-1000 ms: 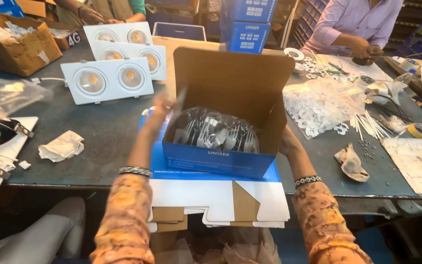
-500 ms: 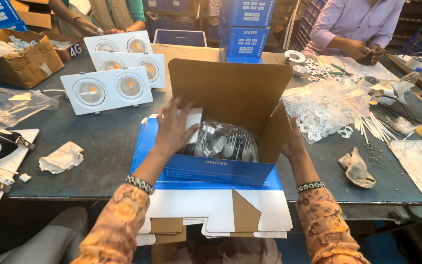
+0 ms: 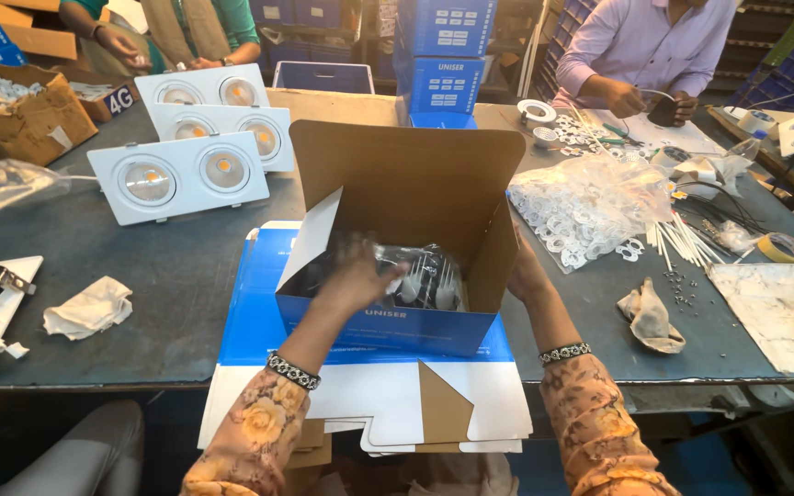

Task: The person folds cardboard into boxes and places plastic-wrapped light fixtures inside by hand.

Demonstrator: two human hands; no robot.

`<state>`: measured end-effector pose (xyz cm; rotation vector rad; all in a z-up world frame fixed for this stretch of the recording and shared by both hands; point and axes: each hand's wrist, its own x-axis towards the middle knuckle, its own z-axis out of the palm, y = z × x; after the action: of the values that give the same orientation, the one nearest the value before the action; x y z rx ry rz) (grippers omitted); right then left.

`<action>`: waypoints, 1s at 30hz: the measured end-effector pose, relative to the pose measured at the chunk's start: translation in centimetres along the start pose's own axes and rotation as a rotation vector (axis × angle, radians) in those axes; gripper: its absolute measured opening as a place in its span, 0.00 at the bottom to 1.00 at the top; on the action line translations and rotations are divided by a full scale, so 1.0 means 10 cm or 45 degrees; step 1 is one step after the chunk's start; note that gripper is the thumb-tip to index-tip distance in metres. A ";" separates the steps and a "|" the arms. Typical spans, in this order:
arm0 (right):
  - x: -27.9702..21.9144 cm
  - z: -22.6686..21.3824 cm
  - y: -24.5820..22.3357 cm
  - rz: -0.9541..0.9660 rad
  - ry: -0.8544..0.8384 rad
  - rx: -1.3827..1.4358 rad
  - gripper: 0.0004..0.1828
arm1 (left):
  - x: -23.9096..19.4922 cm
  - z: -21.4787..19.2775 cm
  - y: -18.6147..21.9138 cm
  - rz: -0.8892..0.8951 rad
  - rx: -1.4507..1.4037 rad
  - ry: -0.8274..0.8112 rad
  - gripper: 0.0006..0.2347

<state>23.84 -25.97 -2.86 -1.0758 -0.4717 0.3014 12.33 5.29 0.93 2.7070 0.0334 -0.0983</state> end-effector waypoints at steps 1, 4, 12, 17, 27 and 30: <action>0.00 0.02 -0.01 0.003 -0.010 0.035 0.41 | 0.00 -0.01 -0.10 -0.076 -0.068 0.027 0.47; -0.03 0.09 -0.10 -0.126 -0.095 -0.107 0.38 | -0.03 -0.15 -0.31 -0.041 0.012 0.051 0.48; 0.06 0.20 -0.45 -0.253 -0.176 0.013 0.36 | -0.49 -0.17 0.18 0.035 0.207 0.254 0.29; 0.08 0.09 -0.32 -0.261 -0.080 0.010 0.31 | -0.11 -0.11 0.87 0.781 0.175 0.422 0.26; 0.22 -0.15 -0.01 0.099 0.008 -0.058 0.29 | 0.93 -0.48 1.13 0.483 0.499 0.827 0.21; 0.27 0.00 0.05 0.316 0.254 -0.282 0.35 | 0.93 -0.76 1.21 0.444 0.379 0.565 0.19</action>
<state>26.11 -24.52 -2.69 -1.3694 -0.1950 0.3613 22.54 -2.42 12.16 2.9221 -0.3444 0.6467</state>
